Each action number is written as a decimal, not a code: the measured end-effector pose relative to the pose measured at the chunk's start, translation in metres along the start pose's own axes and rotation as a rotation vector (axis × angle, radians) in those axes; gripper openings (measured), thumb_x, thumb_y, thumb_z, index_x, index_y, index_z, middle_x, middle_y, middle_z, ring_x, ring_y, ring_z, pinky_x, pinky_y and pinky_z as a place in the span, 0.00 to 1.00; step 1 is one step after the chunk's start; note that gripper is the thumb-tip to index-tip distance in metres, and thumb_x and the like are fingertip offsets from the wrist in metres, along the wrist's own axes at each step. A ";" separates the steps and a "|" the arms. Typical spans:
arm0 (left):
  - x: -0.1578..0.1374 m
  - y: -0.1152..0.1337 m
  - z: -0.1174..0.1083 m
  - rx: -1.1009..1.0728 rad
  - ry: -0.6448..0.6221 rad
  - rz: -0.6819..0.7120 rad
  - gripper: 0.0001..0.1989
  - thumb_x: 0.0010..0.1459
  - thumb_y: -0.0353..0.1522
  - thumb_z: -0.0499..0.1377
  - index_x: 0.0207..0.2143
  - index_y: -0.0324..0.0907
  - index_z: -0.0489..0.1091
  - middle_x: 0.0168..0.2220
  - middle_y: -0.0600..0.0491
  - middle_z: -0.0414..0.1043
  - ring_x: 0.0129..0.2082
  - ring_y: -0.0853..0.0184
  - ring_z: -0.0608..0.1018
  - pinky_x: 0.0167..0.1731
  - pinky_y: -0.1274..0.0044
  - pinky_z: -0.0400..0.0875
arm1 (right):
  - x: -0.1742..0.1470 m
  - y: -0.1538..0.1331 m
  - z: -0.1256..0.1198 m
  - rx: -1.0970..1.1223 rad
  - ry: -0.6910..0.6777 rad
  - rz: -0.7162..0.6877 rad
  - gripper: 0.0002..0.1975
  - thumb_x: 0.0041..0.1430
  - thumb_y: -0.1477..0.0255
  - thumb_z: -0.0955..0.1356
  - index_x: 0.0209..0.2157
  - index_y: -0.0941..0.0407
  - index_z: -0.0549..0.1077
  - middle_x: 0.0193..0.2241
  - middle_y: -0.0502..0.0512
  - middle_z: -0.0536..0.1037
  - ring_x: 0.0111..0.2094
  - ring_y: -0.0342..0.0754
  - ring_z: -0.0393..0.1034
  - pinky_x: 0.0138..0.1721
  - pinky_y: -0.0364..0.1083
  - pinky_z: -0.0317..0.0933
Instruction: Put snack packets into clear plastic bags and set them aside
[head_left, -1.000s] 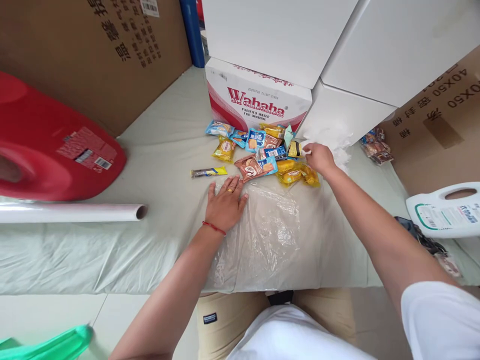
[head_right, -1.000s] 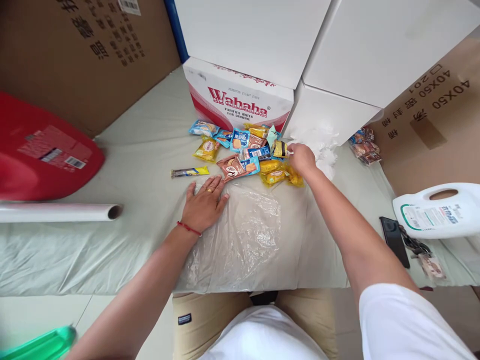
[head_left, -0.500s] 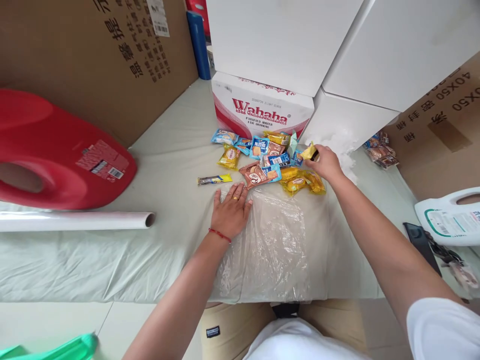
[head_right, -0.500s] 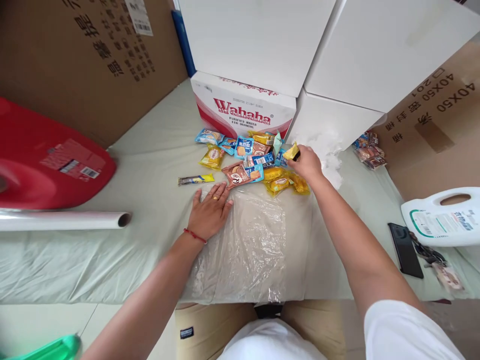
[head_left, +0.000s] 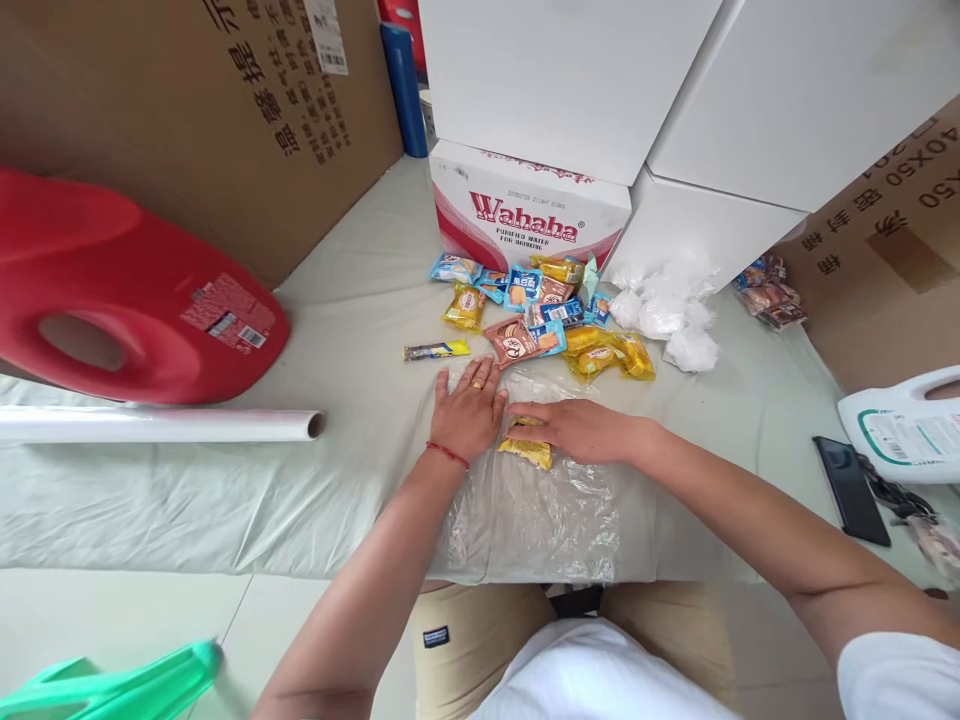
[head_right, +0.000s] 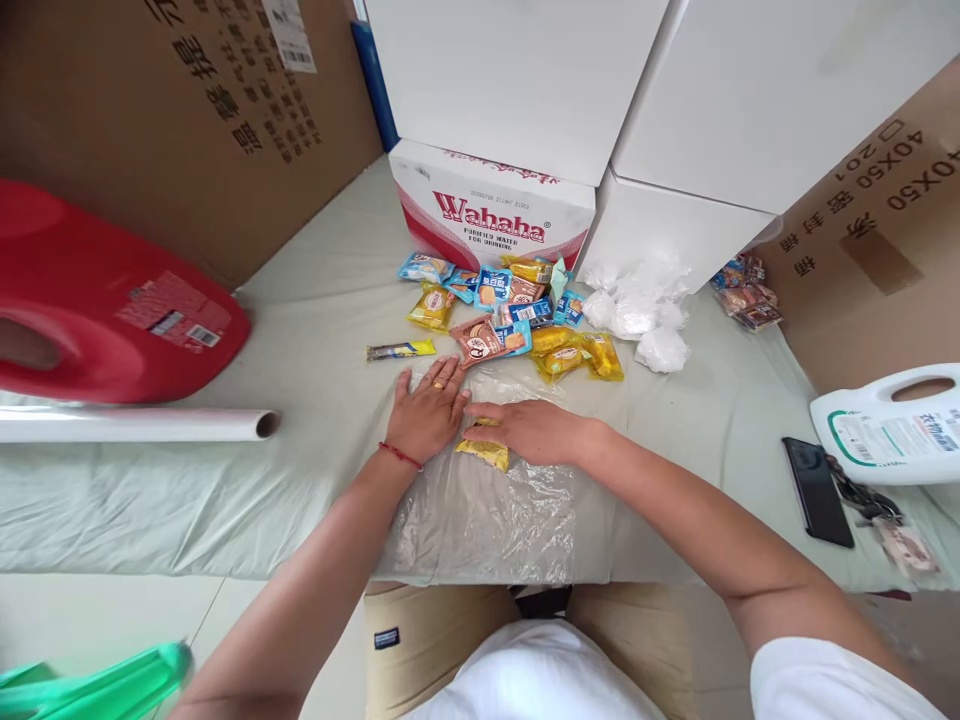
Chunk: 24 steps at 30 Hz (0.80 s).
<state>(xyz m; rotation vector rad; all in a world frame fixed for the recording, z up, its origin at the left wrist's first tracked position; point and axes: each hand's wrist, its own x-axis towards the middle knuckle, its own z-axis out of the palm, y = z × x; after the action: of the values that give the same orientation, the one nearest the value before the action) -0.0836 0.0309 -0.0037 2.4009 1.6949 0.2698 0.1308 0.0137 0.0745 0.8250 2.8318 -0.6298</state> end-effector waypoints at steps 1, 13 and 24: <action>0.000 0.000 -0.001 0.002 -0.002 -0.003 0.29 0.73 0.39 0.38 0.72 0.44 0.54 0.74 0.50 0.49 0.74 0.58 0.55 0.70 0.47 0.41 | -0.002 -0.001 0.004 0.010 0.042 0.021 0.37 0.57 0.86 0.63 0.66 0.48 0.67 0.71 0.56 0.59 0.59 0.54 0.71 0.49 0.48 0.68; 0.001 0.000 -0.001 0.010 0.002 -0.002 0.29 0.73 0.39 0.39 0.72 0.45 0.55 0.74 0.49 0.50 0.73 0.56 0.56 0.70 0.46 0.42 | -0.021 0.065 -0.015 0.329 0.906 0.838 0.09 0.64 0.71 0.64 0.38 0.57 0.77 0.30 0.52 0.79 0.30 0.47 0.70 0.34 0.45 0.61; 0.000 -0.001 -0.001 0.029 0.034 0.013 0.28 0.73 0.38 0.40 0.71 0.46 0.56 0.73 0.48 0.52 0.73 0.57 0.58 0.70 0.46 0.43 | 0.027 -0.052 0.026 -0.029 0.173 0.554 0.28 0.59 0.60 0.74 0.56 0.58 0.73 0.48 0.64 0.76 0.51 0.62 0.65 0.48 0.55 0.63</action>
<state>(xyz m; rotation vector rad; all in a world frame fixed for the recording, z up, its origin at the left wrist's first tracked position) -0.0847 0.0308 -0.0035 2.4423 1.7096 0.2923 0.0800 -0.0240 0.0632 1.6362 2.5462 -0.4473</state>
